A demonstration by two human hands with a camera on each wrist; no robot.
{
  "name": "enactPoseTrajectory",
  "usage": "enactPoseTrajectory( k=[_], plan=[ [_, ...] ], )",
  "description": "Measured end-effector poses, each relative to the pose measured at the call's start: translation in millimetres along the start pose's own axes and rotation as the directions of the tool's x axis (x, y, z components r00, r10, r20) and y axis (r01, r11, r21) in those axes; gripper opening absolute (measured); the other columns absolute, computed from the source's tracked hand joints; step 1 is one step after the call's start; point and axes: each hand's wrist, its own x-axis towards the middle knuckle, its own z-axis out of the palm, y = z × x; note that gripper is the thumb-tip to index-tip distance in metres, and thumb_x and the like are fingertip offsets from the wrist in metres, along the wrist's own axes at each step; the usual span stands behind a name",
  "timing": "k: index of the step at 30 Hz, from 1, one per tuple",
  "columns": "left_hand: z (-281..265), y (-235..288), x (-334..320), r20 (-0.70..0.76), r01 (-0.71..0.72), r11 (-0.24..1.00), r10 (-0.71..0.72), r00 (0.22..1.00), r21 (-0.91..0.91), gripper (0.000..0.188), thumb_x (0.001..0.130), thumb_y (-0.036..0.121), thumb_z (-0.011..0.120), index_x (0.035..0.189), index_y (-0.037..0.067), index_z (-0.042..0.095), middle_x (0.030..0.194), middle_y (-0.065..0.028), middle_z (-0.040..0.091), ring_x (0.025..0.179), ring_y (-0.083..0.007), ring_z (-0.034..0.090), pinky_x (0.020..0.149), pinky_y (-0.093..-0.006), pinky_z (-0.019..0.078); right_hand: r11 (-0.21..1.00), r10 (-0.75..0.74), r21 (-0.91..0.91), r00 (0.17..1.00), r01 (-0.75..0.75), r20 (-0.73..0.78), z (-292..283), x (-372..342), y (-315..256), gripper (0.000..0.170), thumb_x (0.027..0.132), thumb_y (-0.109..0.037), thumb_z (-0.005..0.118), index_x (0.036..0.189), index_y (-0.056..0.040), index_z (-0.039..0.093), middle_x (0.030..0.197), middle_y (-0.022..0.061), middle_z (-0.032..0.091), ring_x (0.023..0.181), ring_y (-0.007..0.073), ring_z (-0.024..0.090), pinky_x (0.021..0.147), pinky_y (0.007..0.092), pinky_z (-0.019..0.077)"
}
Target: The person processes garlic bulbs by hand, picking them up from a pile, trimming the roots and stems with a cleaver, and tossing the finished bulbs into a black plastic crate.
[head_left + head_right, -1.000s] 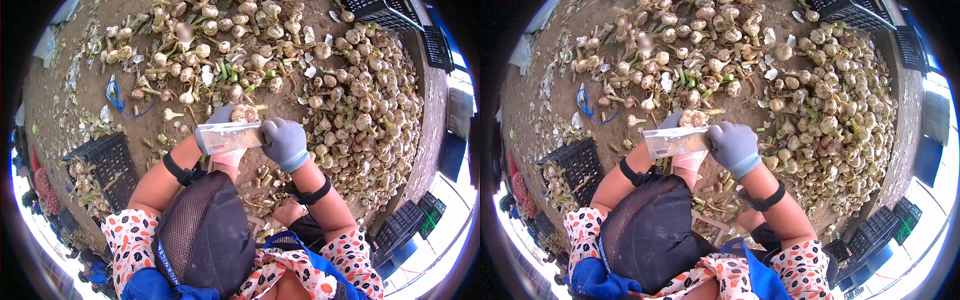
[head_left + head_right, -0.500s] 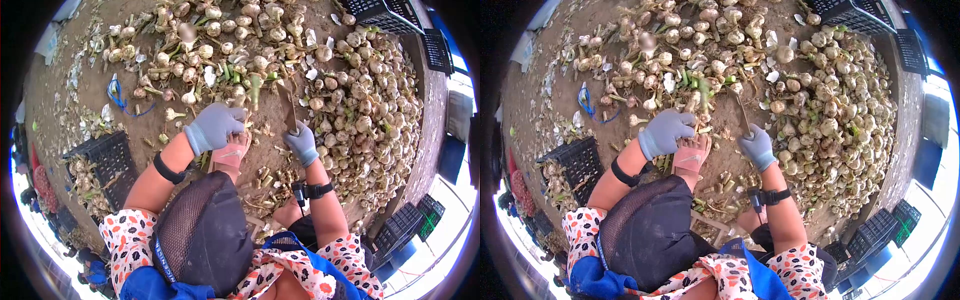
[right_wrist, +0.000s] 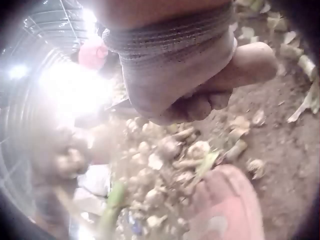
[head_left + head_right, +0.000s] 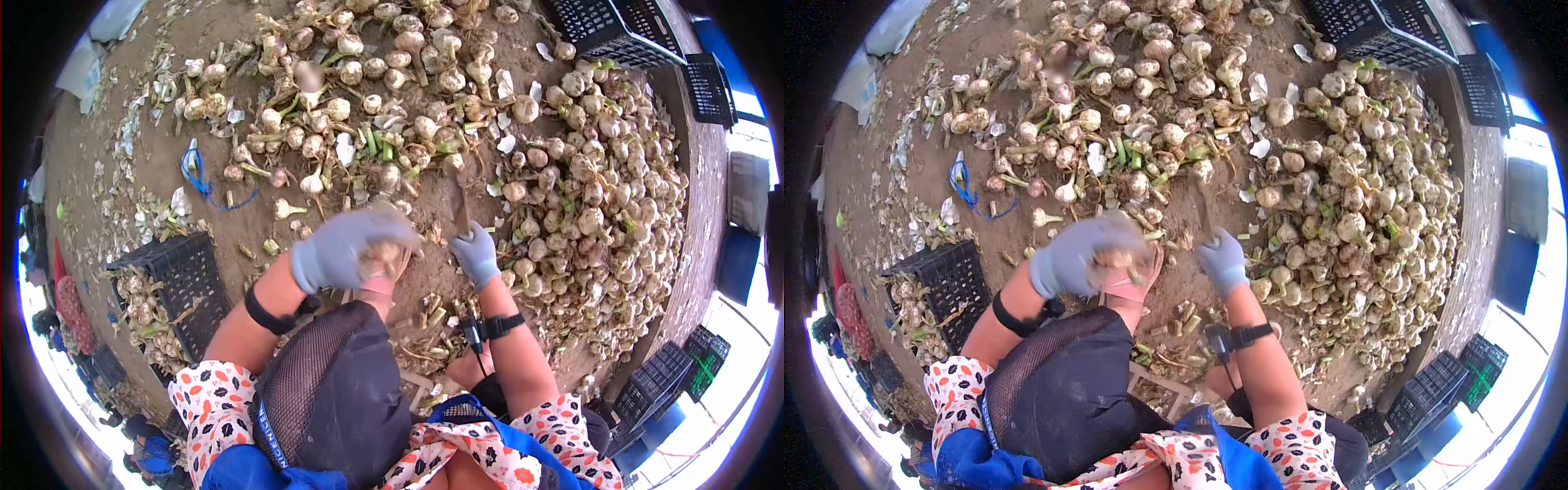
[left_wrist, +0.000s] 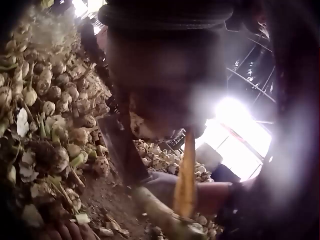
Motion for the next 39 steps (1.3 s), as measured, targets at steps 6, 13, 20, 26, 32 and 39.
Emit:
enactPoseTrajectory(
  k=[6,13,20,26,32,39],
  plan=[
    [-68.5,-87.1,-41.9,-0.454,0.065,0.607,-0.657,0.602,-0.792,0.029,0.088,0.007,0.051,0.117,0.004,0.049,0.098,-0.0073,0.060,0.091,-0.0182,0.062,0.077,-0.0291,0.0558,0.973,0.132,0.194,0.991,-0.128,-0.008,-1.9,-22.4,24.2,0.023,0.075,-0.012,0.065,0.096,-0.0044,0.060,0.066,-0.0013,0.058,0.057,0.0047,0.050,0.049,0.0224,0.0407],
    [-40.6,-51.6,103.9,-0.119,-0.093,0.978,0.117,0.986,0.186,0.074,0.083,0.022,0.065,0.144,0.013,0.022,0.147,-0.0107,0.025,0.120,-0.0264,0.046,0.100,-0.0373,0.0414,0.994,0.107,0.017,0.994,-0.106,-0.020,2.7,-23.9,31.2,0.024,0.072,-0.004,0.064,0.095,-0.0048,0.061,0.068,-0.0047,0.055,0.057,0.0049,0.047,0.050,0.0226,0.0395],
    [-108.8,-150.8,234.9,-0.421,0.713,0.270,-0.653,0.630,0.647,0.063,0.086,0.030,0.047,0.141,0.006,0.028,0.122,-0.0217,0.055,0.111,-0.0350,0.055,0.090,-0.0444,0.0465,0.961,0.258,0.077,0.962,-0.265,0.088,-15.5,-47.8,12.9,0.051,0.073,-0.011,0.070,0.117,0.0041,0.051,0.069,-0.0001,0.058,0.059,0.0083,0.051,0.053,0.0251,0.0441],
    [-102.6,-200.1,221.0,-0.466,0.750,0.333,-0.620,0.631,0.572,0.065,0.086,0.023,0.055,0.143,0.018,0.026,0.129,-0.0170,0.051,0.114,-0.0337,0.053,0.093,-0.0452,0.0457,0.966,0.243,0.059,0.960,-0.253,0.140,-22.7,-48.0,-13.9,0.022,0.072,-0.010,0.066,0.091,-0.0041,0.057,0.063,-0.0008,0.053,0.057,0.0090,0.050,0.053,0.0272,0.0434],
    [-48.5,-115.0,131.0,-0.300,0.149,0.974,-0.093,0.949,0.172,0.042,0.070,0.022,0.078,0.107,0.014,0.060,0.102,-0.0051,0.058,0.094,-0.0190,0.058,0.085,-0.0309,0.0498,0.894,0.110,0.428,0.991,-0.135,0.082,-28.9,-22.7,-42.4,0.020,0.074,-0.002,0.063,0.093,-0.0045,0.056,0.068,-0.0030,0.053,0.056,0.0070,0.050,0.052,0.0236,0.0434],
    [43.5,-50.8,51.2,0.145,0.320,0.882,-0.287,0.947,-0.347,0.062,0.065,0.005,0.075,0.121,0.011,0.050,0.109,-0.0038,0.060,0.103,-0.0155,0.056,0.089,-0.0287,0.0448,0.713,-0.047,0.689,0.972,-0.128,0.229,-25.2,1.0,-72.2,0.031,0.085,-0.020,0.067,0.107,-0.0019,0.055,0.095,0.0038,0.062,0.084,0.0111,0.059,0.070,0.0255,0.0491]
  ],
)
